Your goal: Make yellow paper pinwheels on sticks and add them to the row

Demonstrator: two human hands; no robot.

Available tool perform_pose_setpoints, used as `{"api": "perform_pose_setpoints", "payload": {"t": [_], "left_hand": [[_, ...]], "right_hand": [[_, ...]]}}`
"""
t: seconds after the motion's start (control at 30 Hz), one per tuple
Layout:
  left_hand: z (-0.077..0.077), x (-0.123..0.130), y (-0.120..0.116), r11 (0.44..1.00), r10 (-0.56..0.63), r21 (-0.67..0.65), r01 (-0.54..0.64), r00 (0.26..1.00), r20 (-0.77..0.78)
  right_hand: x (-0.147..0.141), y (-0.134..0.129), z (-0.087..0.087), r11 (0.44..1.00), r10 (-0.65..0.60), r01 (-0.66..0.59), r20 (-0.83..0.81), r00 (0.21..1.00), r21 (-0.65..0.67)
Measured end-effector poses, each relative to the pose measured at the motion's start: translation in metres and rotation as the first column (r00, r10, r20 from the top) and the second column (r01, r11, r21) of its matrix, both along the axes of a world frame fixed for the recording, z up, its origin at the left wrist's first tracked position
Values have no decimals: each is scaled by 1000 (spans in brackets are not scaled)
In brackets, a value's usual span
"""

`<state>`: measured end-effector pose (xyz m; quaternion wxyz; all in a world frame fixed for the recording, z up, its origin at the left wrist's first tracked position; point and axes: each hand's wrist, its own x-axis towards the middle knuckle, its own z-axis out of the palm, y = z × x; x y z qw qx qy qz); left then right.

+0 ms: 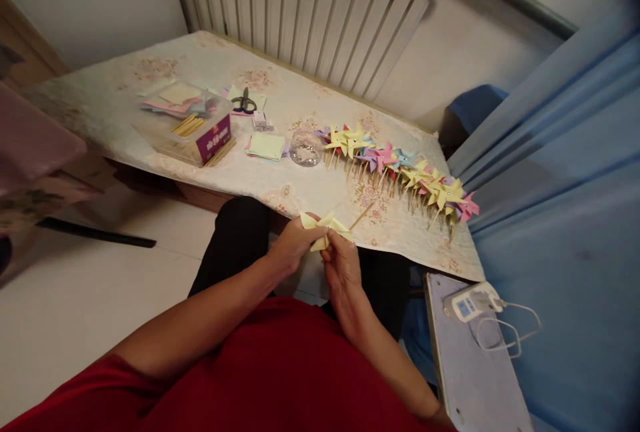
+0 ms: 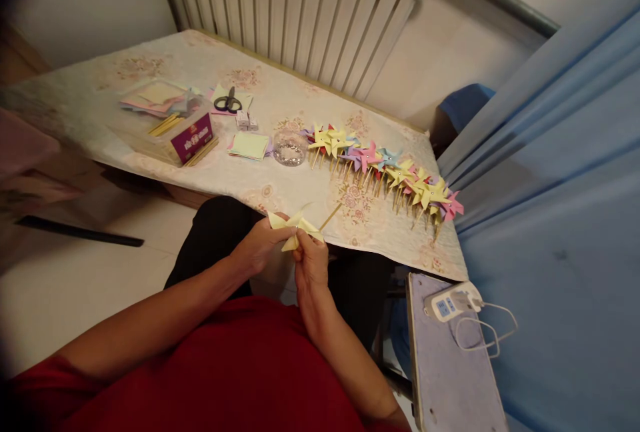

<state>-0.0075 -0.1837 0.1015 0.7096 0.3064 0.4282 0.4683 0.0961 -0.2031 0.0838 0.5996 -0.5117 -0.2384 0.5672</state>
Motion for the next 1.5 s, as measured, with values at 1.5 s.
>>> {"api": "perform_pose_setpoints", "payload": {"t": [1.5], "left_hand": [[-18, -29, 35, 995, 81, -60, -86, 994, -77]], "right_hand": [[67, -65, 5, 964, 242, -254, 622, 744, -72]]}}
